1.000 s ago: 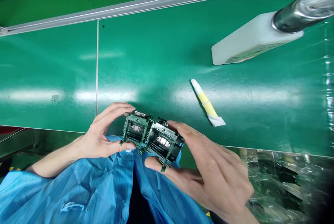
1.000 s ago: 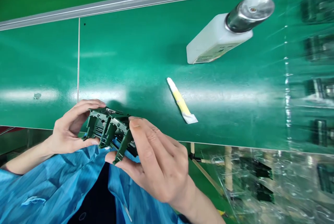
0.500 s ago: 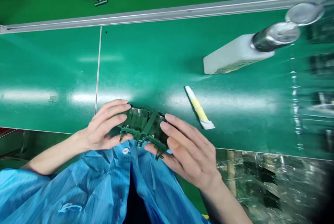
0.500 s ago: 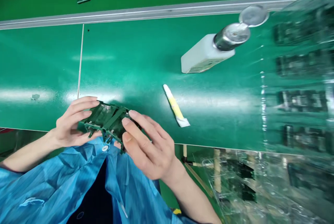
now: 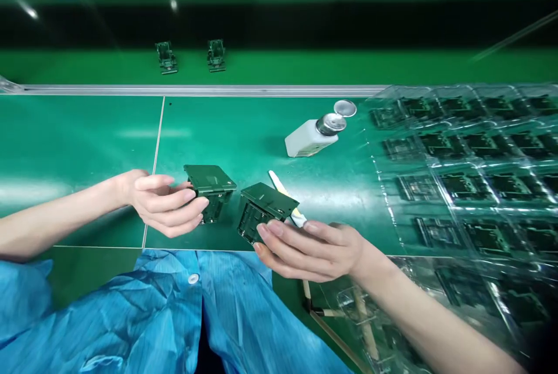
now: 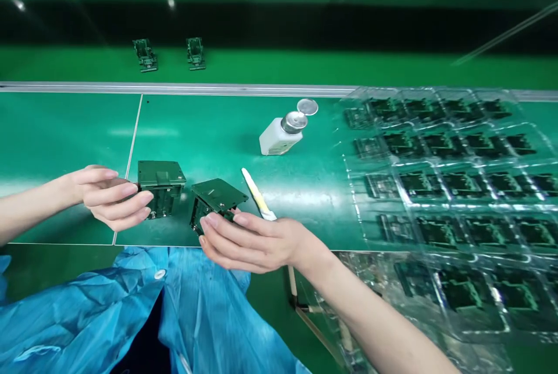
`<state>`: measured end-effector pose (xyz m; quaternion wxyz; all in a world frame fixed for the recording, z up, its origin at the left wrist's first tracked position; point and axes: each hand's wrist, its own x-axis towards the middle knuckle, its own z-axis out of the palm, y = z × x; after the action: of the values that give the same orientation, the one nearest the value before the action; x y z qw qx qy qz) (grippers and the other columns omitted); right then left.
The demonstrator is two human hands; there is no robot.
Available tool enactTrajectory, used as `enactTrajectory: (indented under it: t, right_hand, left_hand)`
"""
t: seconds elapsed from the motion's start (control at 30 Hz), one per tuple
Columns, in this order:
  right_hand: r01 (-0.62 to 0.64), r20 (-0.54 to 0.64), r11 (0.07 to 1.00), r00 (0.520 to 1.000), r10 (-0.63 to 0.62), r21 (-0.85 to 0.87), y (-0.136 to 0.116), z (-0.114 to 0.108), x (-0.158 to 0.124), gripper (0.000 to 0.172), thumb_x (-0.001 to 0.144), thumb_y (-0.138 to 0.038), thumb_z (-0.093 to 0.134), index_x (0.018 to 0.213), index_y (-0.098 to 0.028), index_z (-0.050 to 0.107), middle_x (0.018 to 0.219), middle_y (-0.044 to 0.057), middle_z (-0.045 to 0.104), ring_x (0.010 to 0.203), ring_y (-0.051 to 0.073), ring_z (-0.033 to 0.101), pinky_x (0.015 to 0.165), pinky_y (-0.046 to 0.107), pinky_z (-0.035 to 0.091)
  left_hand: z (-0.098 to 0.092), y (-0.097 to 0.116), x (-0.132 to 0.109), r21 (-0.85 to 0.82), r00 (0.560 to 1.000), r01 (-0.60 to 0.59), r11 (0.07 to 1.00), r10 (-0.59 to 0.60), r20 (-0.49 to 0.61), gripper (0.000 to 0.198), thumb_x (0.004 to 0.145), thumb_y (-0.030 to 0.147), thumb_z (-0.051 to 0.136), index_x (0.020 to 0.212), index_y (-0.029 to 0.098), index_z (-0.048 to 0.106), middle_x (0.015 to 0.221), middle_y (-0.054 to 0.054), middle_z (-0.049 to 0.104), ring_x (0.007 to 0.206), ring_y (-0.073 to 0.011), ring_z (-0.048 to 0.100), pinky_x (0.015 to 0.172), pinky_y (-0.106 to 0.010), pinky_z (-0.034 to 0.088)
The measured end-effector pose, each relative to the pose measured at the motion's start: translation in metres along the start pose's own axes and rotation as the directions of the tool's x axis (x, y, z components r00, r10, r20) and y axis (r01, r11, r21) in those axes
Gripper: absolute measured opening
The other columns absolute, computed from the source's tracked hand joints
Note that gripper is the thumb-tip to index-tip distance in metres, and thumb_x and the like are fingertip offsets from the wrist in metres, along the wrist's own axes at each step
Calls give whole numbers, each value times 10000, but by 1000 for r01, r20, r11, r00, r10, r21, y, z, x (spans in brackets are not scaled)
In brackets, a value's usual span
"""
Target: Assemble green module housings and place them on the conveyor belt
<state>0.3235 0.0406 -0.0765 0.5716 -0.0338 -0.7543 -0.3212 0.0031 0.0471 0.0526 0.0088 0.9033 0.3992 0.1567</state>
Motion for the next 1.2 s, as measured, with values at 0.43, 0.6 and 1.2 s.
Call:
enactTrajectory:
  t: [0.43, 0.6, 1.2]
  right_hand:
    - [442, 509, -369, -255, 822, 818, -78, 60, 45, 449, 749, -590, 838, 994, -235, 714, 1094, 24, 701, 977, 190, 678, 932, 367, 588]
    - [598, 574, -370, -189, 797, 711, -82, 68, 57, 375, 742, -517, 857, 954, -237, 725, 1092, 13, 706, 987, 193, 679, 1017, 387, 558]
    - [-771, 34, 315, 398, 917, 553, -67, 81, -31, 595, 883, -367, 736, 1393, -172, 500, 1318, 161, 576, 1257, 285, 566, 1066, 451, 510]
  left_hand:
    - [48, 106, 9, -948, 658, 55, -315, -702, 271, 540, 629, 524, 861, 1018, 196, 681, 991, -64, 714, 880, -200, 686, 791, -300, 585]
    - [61, 113, 15, -900, 641, 47, -433, -678, 360, 435, 790, 528, 694, 1026, 163, 688, 988, -103, 697, 908, -194, 672, 845, -314, 580]
    - [4, 15, 0, -261, 967, 251, 932, -252, 31, 599, 597, 434, 905, 1074, 201, 627, 1114, -105, 709, 1050, -270, 686, 963, -433, 553]
